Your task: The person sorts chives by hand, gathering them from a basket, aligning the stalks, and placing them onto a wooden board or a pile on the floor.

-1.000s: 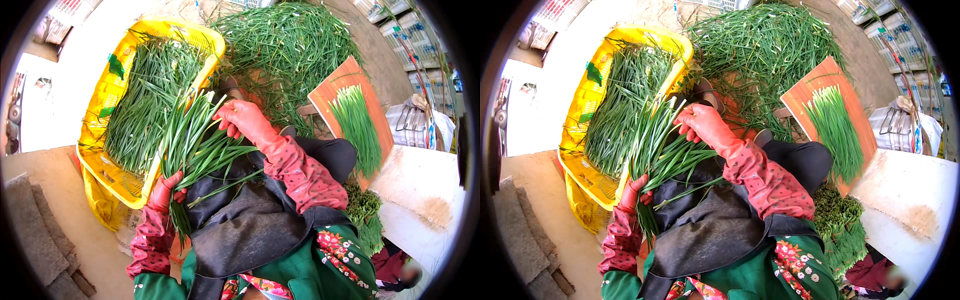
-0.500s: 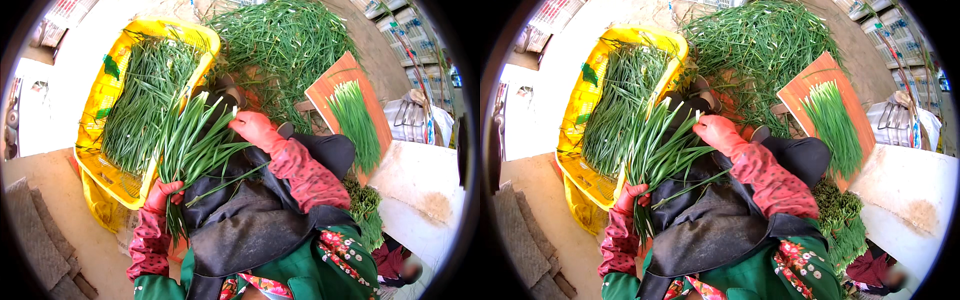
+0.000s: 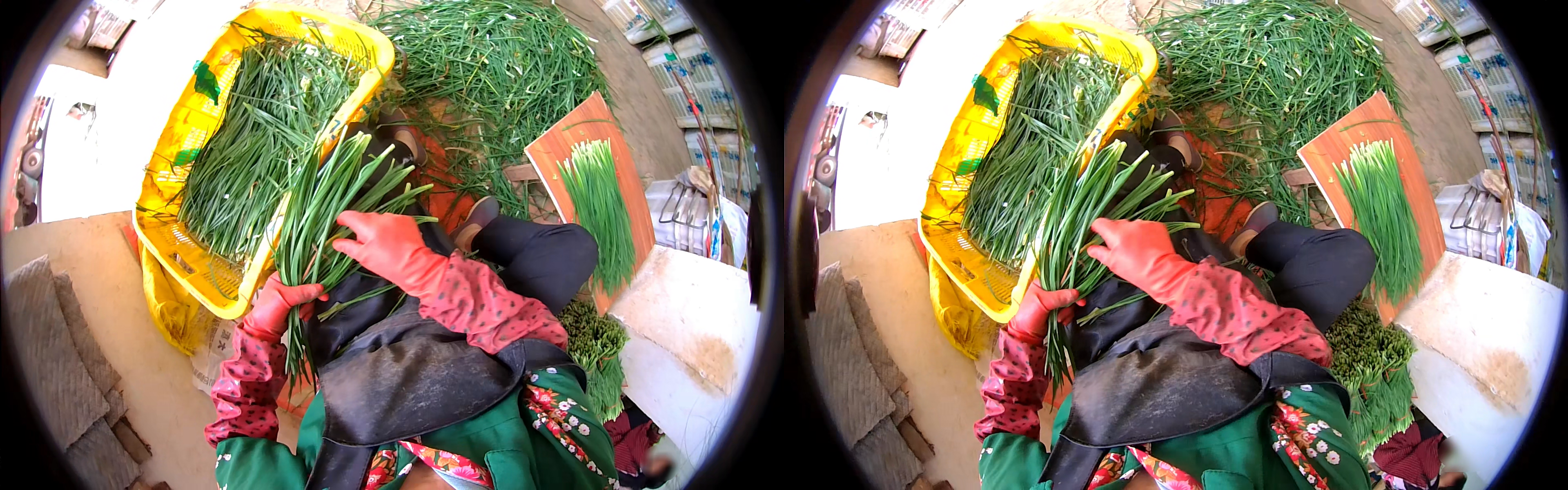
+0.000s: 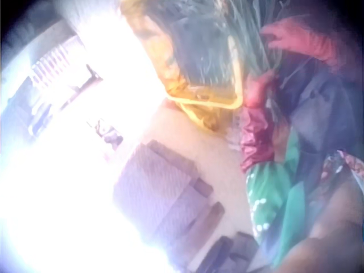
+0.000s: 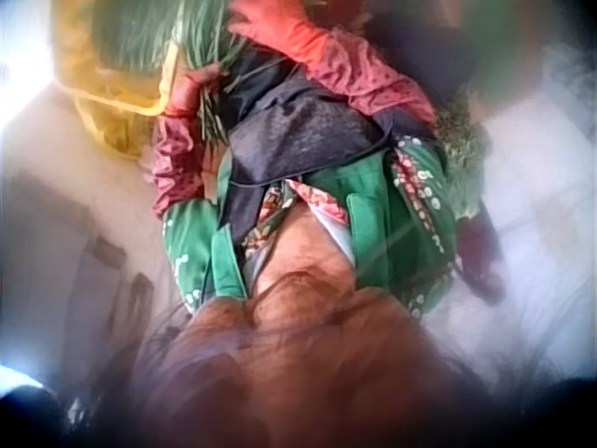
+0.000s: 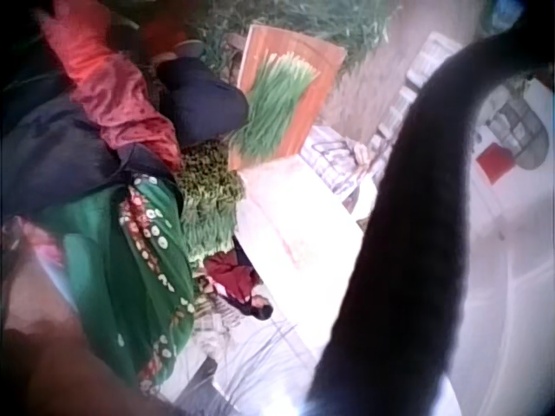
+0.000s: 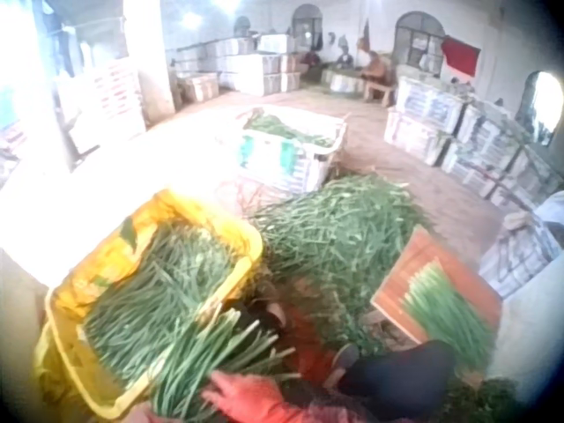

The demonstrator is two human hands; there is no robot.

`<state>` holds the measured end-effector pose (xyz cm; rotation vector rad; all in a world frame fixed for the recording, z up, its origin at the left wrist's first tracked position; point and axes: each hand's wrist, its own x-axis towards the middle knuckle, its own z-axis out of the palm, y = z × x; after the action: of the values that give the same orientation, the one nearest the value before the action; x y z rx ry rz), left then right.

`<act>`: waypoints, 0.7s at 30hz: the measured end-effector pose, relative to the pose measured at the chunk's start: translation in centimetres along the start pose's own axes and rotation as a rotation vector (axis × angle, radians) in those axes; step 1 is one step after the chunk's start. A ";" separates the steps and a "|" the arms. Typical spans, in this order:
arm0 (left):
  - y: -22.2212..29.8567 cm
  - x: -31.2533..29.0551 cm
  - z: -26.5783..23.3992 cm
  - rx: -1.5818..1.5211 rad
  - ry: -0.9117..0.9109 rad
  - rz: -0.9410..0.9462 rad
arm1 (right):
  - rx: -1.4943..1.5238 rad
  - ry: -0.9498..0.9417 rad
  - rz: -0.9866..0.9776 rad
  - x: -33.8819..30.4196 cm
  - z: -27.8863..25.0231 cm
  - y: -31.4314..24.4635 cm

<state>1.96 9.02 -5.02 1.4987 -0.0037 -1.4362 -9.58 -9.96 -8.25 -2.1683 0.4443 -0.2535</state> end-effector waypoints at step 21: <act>-0.3 -0.1 -0.4 0.103 -0.005 -0.039 | -0.104 0.020 -0.157 4.7 -6.0 5.7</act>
<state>2.10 9.47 -5.24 1.5865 -0.0522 -1.4907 -8.51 -19.38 -9.27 -2.3076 0.3040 -0.3462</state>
